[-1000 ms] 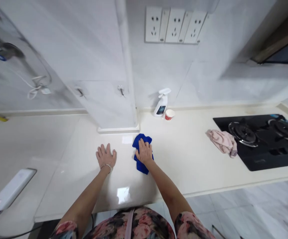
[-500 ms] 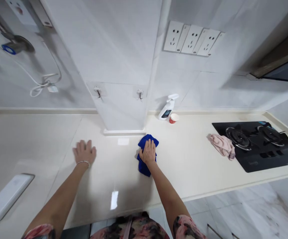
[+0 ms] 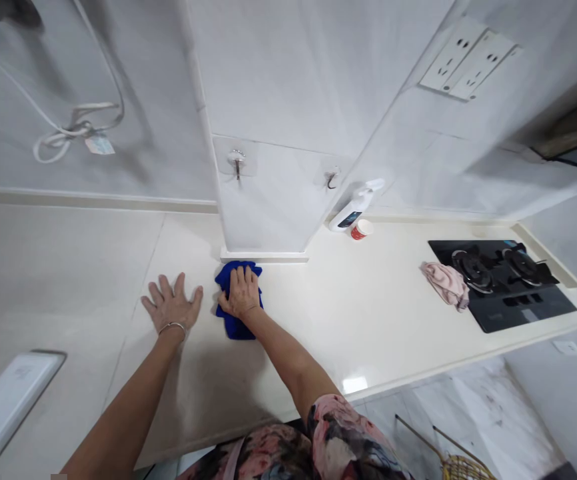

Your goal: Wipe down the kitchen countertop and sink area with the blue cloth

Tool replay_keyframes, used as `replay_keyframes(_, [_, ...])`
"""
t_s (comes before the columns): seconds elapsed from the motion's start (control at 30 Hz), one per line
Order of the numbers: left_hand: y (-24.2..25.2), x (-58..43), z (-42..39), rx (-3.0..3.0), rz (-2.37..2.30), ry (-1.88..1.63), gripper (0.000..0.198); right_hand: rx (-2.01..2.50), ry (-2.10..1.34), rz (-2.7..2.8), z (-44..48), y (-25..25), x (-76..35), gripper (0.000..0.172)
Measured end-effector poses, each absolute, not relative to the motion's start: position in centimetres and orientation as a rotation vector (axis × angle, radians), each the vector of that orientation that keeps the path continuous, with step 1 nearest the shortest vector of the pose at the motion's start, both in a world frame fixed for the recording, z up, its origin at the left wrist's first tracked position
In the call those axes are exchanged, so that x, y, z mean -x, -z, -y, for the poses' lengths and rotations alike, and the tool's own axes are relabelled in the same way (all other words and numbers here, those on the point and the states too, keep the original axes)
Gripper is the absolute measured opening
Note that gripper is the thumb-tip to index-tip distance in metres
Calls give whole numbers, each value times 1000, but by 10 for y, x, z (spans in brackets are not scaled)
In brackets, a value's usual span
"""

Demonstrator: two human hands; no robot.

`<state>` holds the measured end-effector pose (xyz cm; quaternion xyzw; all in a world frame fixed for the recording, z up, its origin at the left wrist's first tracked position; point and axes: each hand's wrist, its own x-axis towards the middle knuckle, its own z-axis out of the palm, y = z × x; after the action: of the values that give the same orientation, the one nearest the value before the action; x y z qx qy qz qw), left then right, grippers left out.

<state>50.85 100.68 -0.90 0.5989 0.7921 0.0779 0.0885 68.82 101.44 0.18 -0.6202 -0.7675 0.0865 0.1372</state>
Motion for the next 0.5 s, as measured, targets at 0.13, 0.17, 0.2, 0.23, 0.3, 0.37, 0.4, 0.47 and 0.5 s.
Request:
replay_keyframes(0.13, [8, -508, -1007, -1784, -2350, -243, 82, 1632, -263, 2286, -1003, 2, -720, 71])
replay_keyframes(0.17, [7, -508, -1007, -1785, -2343, -243, 81, 1626, -263, 2291, -1000, 3, -733, 69])
replay_keyframes(0.2, [6, -508, -1007, -1788, -2335, -243, 81, 1653, -255, 2281, -997, 2, -749, 67])
replay_keyframes(0.23, [4, -508, -1006, -1795, -2327, -244, 80, 1712, -238, 2257, -994, 2, -766, 66])
replay_keyframes(0.3, [2, -508, -1006, -1808, -2313, -251, 79, 1891, -175, 2170, -987, -2, -805, 64])
replay_keyframes(0.37, [1, -508, -1006, -1813, -2308, -258, 79, 2079, -89, 2053, -973, -5, -847, 63])
replay_keyframes(0.4, [1, -508, -1006, -1812, -2309, -264, 78, 2150, -47, 2000, -964, -7, -866, 63])
replay_keyframes(0.47, [2, -509, -1006, -1804, -2311, -281, 78, 2256, 34, 1907, -941, -8, -896, 63])
replay_keyframes(0.5, [3, -510, -1006, -1800, -2311, -292, 78, 2298, 68, 1872, -929, -7, -905, 63])
